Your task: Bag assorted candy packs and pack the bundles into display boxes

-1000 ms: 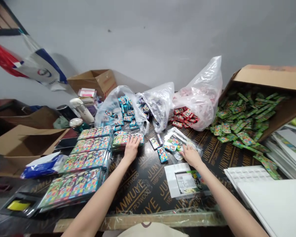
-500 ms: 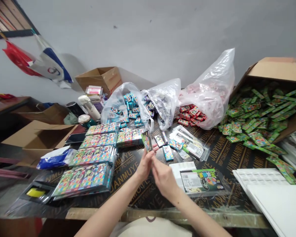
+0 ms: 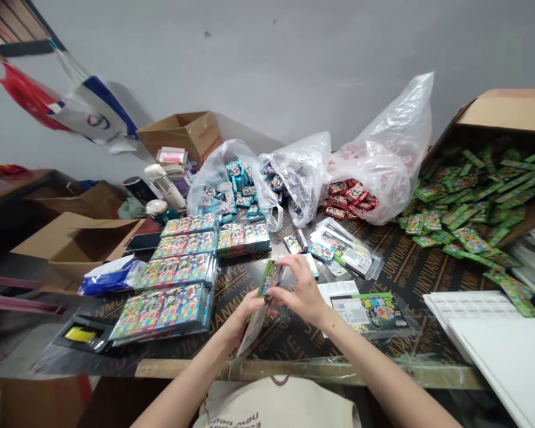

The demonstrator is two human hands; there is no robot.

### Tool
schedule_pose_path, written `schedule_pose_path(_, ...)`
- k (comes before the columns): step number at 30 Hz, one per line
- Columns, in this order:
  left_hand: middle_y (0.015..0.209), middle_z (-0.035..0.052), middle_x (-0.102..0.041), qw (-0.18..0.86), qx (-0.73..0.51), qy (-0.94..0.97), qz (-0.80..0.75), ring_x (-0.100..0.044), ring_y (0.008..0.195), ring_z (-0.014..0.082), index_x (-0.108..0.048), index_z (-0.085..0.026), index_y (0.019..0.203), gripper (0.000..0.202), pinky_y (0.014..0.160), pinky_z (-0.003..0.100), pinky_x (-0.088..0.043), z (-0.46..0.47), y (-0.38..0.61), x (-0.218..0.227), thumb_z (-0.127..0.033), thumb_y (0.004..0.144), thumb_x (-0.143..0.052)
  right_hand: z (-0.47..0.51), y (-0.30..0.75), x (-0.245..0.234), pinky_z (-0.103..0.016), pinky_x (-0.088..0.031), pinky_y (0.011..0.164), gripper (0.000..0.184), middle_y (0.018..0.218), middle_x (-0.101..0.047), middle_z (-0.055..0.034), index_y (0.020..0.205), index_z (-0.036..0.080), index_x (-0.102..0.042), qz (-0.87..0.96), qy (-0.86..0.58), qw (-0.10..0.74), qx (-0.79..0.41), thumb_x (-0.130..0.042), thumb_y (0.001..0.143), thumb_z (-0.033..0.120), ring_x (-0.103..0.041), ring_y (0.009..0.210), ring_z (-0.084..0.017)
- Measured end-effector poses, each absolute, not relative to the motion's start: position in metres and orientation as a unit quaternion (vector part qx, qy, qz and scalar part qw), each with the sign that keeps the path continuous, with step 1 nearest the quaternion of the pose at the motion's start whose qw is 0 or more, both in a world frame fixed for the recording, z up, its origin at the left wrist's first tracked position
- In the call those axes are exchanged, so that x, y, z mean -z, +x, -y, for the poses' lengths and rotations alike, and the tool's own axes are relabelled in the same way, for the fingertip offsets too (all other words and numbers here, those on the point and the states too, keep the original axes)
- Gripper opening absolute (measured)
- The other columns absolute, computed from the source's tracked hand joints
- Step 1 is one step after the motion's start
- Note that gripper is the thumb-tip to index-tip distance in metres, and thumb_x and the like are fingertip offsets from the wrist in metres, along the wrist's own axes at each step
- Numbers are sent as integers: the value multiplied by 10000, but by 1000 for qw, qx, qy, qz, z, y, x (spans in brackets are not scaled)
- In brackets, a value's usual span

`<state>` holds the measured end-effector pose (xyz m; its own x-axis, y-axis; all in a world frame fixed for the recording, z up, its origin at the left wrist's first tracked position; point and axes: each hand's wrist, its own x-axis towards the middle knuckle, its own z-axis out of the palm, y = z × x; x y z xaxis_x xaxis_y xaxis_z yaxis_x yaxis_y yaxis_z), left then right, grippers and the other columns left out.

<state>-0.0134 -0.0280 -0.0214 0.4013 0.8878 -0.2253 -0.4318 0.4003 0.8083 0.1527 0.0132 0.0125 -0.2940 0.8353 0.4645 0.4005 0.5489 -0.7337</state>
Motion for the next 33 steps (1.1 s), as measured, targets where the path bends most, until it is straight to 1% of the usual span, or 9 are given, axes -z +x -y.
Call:
schedule_pose_path(4,1071,87,-598,769,-406,367,-330,-547,945,230,-598,-161,1090,490,803,315,-408,29,-19,18,-352,644,-668,-19,156,-13,-324,-409,790,389,951,-542,-49,1011,202,-499,756,-412,431,-270,-693,685,286,-508,891,-189)
schedule_pose_path(8,1067,94,-591,785,-390,370,-308,-551,933,234,-563,-159,1144,562,804,325,-401,33,-19,14,-381,636,-660,-24,159,-18,-281,-404,677,248,754,-519,-7,757,187,-526,772,-392,399,-301,-701,672,341,-494,728,-154)
schedule_pose_path(11,1012,75,-609,780,-389,379,-311,-551,906,224,-577,-161,1116,555,770,301,-407,35,-19,8,-349,605,-684,-26,162,-26,-289,-399,704,293,731,-524,-11,639,176,-527,831,-335,316,-313,-726,627,391,-485,752,-166)
schedule_pose_path(13,962,63,-627,765,-398,386,-328,-548,887,214,-598,-149,1077,525,751,275,-402,35,-19,5,-325,593,-695,-26,164,-29,-301,-401,731,310,739,-537,-16,695,177,-574,852,-325,262,-315,-738,597,421,-475,797,-185)
schedule_pose_path(16,936,58,-648,757,-402,386,-342,-555,863,193,-616,-132,1052,474,762,252,-386,33,-18,3,-304,616,-689,-26,166,-26,-304,-420,730,446,810,-556,-28,936,192,-612,847,-353,228,-328,-744,579,424,-466,841,-201)
schedule_pose_path(18,922,61,-658,768,-394,370,-344,-571,840,187,-626,-128,1034,427,763,254,-389,31,-17,3,-306,648,-670,-26,164,-19,-303,-435,729,545,881,-561,-40,1072,204,-582,823,-376,246,-347,-744,584,385,-481,858,-202)
schedule_pose_path(24,751,30,-655,724,-440,300,-438,-558,625,136,-627,-129,970,374,594,223,-401,28,-18,6,-377,691,-631,-17,148,8,-371,-382,902,583,1081,-563,-46,1149,231,-509,621,-478,446,-433,-726,623,356,-508,1011,-206)
schedule_pose_path(28,665,3,-596,681,-440,373,-451,-487,567,106,-624,-117,861,311,572,213,-375,26,-22,12,-397,726,-603,-8,139,19,-325,-451,786,324,913,-635,-48,965,164,-588,543,-395,377,-638,-597,754,410,-584,847,-175)
schedule_pose_path(33,461,-54,-325,481,-428,523,-558,-277,474,60,-450,-133,452,424,471,202,-218,22,-27,19,-416,738,-583,-13,137,17,-278,-471,706,275,794,-641,-4,829,172,-572,513,-396,425,-631,-702,655,339,-598,733,-148)
